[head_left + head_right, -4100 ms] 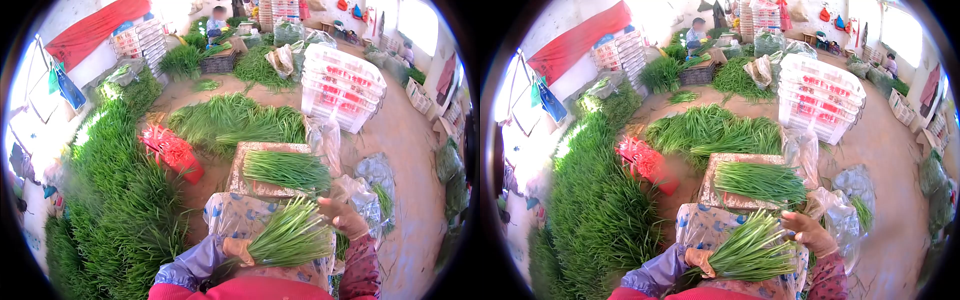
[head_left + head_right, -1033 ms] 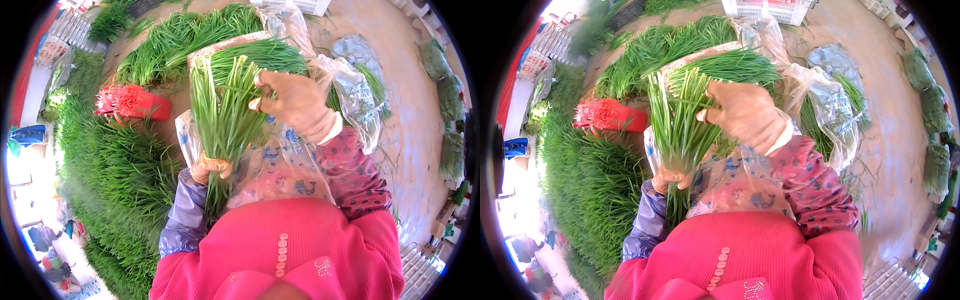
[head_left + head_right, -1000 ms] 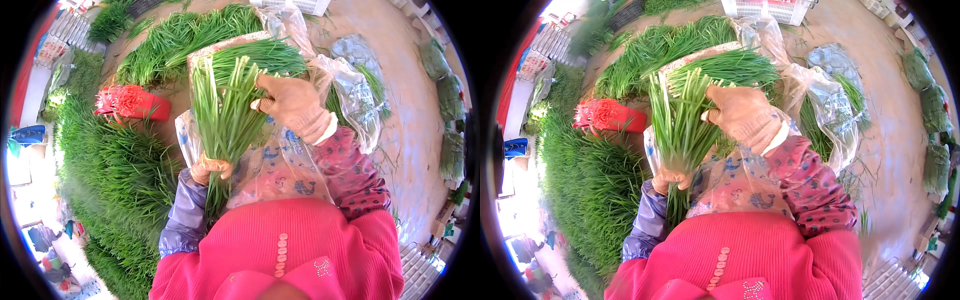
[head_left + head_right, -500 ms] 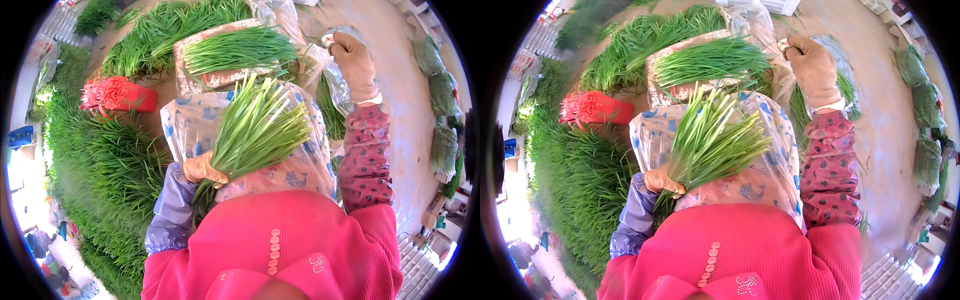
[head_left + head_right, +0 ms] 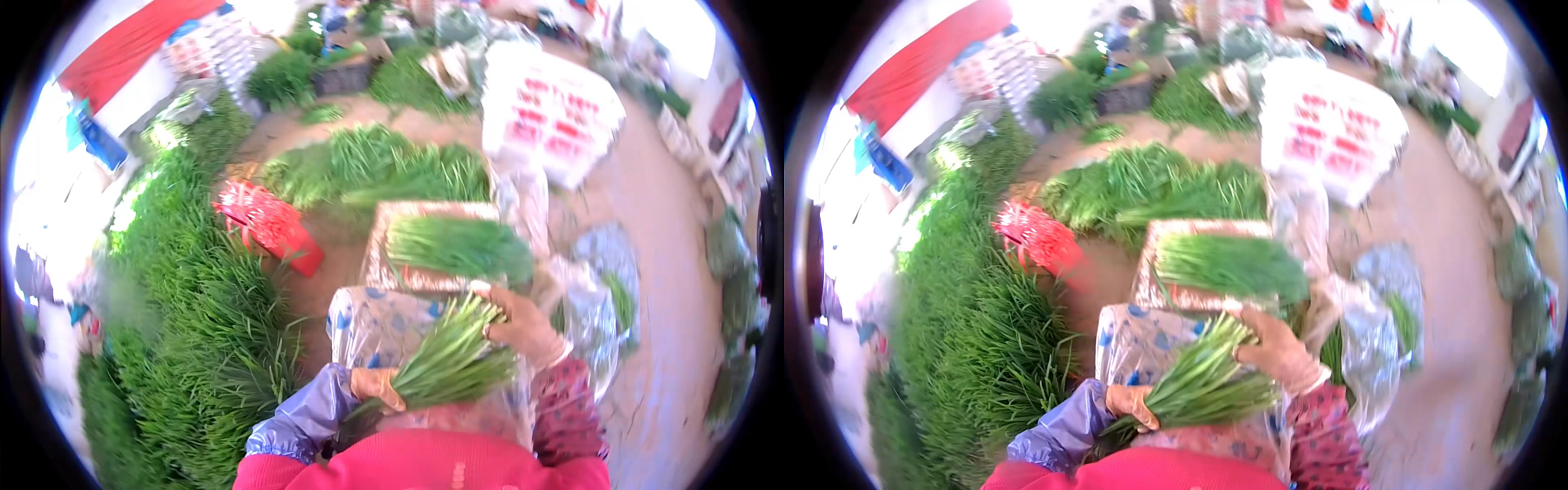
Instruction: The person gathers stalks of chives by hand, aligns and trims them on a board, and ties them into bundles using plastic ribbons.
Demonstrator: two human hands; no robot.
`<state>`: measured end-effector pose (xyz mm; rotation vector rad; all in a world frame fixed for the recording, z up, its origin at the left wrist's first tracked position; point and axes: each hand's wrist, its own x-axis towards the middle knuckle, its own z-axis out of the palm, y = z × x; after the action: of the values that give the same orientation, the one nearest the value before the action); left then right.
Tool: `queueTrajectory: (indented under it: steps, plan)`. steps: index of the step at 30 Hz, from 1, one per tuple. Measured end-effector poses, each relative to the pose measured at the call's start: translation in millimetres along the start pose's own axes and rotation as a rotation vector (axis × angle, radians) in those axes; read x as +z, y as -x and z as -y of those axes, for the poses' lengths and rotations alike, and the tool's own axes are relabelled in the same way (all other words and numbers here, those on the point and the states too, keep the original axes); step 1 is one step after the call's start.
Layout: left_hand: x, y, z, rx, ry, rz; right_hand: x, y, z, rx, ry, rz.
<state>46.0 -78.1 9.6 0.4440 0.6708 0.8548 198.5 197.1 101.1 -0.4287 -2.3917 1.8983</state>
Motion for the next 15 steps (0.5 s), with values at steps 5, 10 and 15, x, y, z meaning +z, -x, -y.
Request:
queueTrajectory:
  steps: [5,10,15]
  plan:
    - [16,-5,-19,0.103,-0.079,0.010,10,2,4,0.026,-0.411,-0.201]
    - [12,-3,-7,0.094,-0.039,0.044,5,13,-14,0.156,-0.642,-0.347]
    - [-6,-7,8,0.099,-0.046,0.106,-3,20,21,0.125,-0.804,-0.457]
